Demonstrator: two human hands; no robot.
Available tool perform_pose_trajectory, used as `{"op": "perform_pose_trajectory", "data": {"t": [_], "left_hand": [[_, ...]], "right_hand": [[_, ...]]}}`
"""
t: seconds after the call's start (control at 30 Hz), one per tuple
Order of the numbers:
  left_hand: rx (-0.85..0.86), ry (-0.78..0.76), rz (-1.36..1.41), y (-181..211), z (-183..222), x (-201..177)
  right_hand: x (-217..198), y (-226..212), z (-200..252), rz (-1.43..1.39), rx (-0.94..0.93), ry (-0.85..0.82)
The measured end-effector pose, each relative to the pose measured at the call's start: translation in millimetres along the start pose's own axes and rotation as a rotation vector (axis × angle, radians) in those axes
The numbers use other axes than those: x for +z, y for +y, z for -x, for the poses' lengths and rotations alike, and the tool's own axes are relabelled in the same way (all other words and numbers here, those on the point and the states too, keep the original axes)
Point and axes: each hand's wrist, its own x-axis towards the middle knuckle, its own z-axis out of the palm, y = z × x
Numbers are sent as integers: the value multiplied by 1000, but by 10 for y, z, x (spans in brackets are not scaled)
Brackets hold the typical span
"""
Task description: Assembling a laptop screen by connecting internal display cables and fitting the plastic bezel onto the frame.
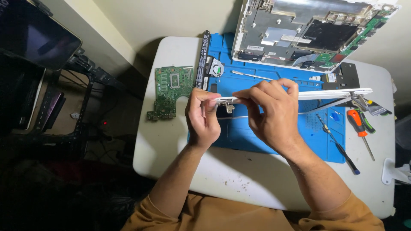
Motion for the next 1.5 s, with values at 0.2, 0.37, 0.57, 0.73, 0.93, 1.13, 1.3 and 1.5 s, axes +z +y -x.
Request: {"op": "perform_pose_trajectory", "data": {"t": [0.2,0.37,0.57,0.73,0.93,1.13,1.3,1.5], "left_hand": [[58,-179,-37,53,-69,-188],[93,-246,-124,204,-214,-329],[161,-587,-241,676,-652,-519],[171,-963,-340,889,-996,-562],[55,-1301,-532,1021,-1291,-374],[2,-1536,-760,1055,-1517,-160],[22,-1528,-707,986,-1508,-117],[15,-1370,-562,905,-1437,-281]], "right_hand": [[-143,-88,-72,16,-36,-82],[-151,-125,-59,24,-61,-72],[-160,-100,8,39,-93,-43],[-175,-116,23,35,-93,-61],[-167,-88,52,56,-93,-87],[-180,-61,59,40,-140,-93],[-140,-18,79,60,-161,-77],[-117,-4,56,79,-165,-70]]}}
